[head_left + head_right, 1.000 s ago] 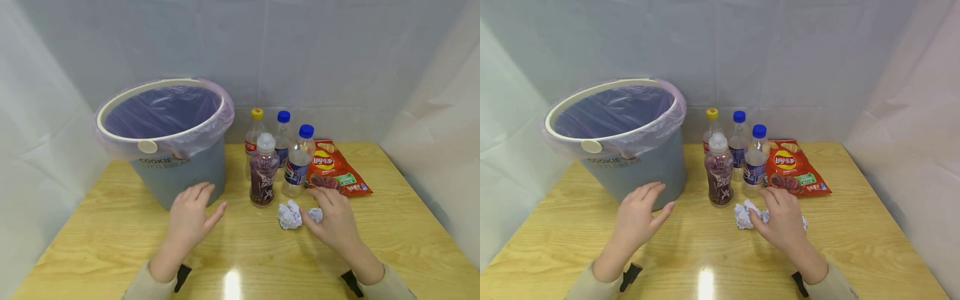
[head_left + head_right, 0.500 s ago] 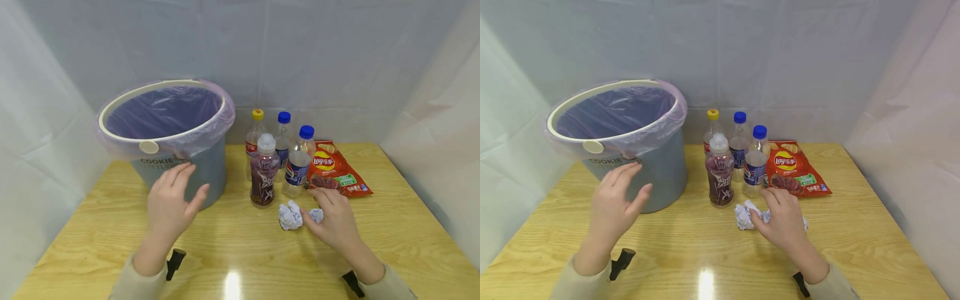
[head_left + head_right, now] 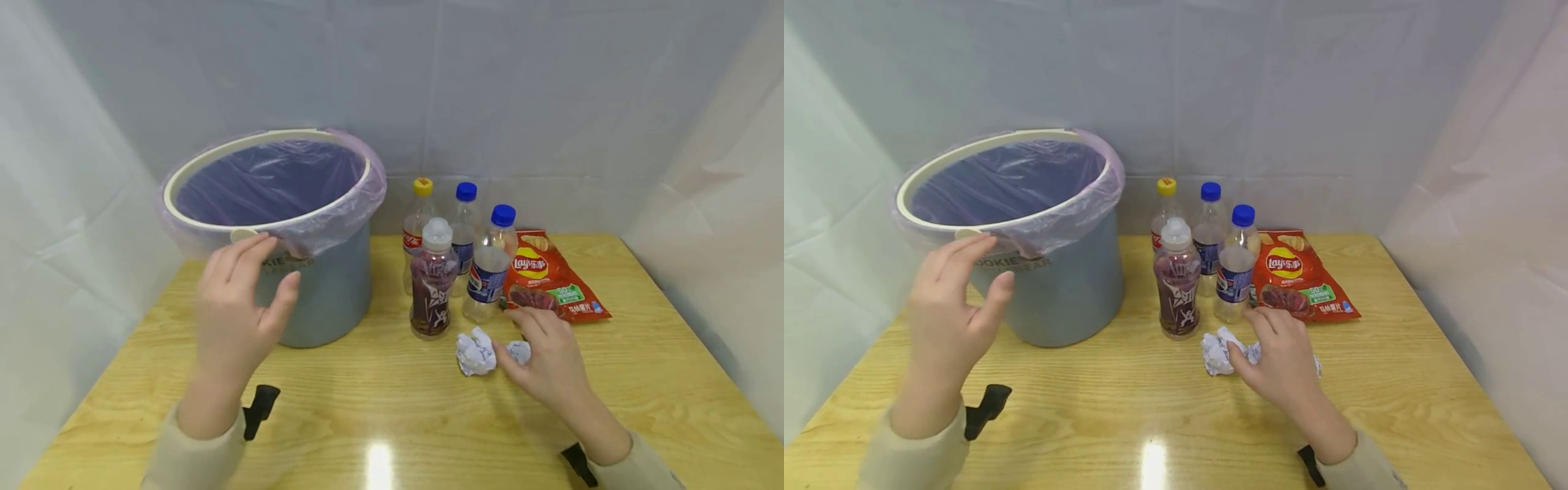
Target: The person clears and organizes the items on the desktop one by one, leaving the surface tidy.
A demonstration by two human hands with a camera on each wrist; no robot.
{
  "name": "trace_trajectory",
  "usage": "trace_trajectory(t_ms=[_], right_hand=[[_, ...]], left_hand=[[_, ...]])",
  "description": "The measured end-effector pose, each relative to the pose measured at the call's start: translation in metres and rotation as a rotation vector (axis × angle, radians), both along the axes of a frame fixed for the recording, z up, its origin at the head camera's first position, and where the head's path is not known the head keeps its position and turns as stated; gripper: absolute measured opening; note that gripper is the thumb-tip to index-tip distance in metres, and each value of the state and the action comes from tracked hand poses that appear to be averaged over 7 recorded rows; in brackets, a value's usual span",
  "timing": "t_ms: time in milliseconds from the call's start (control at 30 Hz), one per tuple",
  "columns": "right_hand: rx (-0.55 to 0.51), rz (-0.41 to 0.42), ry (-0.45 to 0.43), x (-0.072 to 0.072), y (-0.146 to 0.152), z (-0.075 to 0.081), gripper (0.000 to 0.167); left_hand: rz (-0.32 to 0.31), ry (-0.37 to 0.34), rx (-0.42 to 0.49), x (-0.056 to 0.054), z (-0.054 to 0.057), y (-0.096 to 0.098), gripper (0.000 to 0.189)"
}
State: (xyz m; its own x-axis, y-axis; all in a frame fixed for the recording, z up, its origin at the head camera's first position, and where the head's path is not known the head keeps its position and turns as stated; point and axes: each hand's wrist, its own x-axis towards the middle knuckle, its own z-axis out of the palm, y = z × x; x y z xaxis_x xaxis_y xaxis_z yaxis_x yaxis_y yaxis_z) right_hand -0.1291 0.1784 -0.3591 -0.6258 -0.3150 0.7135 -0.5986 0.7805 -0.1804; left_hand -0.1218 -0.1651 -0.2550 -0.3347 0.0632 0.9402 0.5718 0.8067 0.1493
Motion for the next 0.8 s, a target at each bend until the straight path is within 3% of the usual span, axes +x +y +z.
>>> trace_trajectory(t_ms=[233,533,800], right_hand=[[0.006,-0.005,-0.029,0.000,0.002,-0.001,0.042],[0.012,-0.006,-0.055,0.000,0.005,-0.002,0.042],[0.024,-0.010,-0.056,0.001,0.008,-0.002,0.042]], left_hand=[[0.021,0.027,0.076,-0.009,0.013,-0.019,0.063],[0.090,-0.010,0.135,-0.029,0.020,-0.052,0.057],[0.108,-0.055,0.104,-0.046,0.024,-0.080,0.059]])
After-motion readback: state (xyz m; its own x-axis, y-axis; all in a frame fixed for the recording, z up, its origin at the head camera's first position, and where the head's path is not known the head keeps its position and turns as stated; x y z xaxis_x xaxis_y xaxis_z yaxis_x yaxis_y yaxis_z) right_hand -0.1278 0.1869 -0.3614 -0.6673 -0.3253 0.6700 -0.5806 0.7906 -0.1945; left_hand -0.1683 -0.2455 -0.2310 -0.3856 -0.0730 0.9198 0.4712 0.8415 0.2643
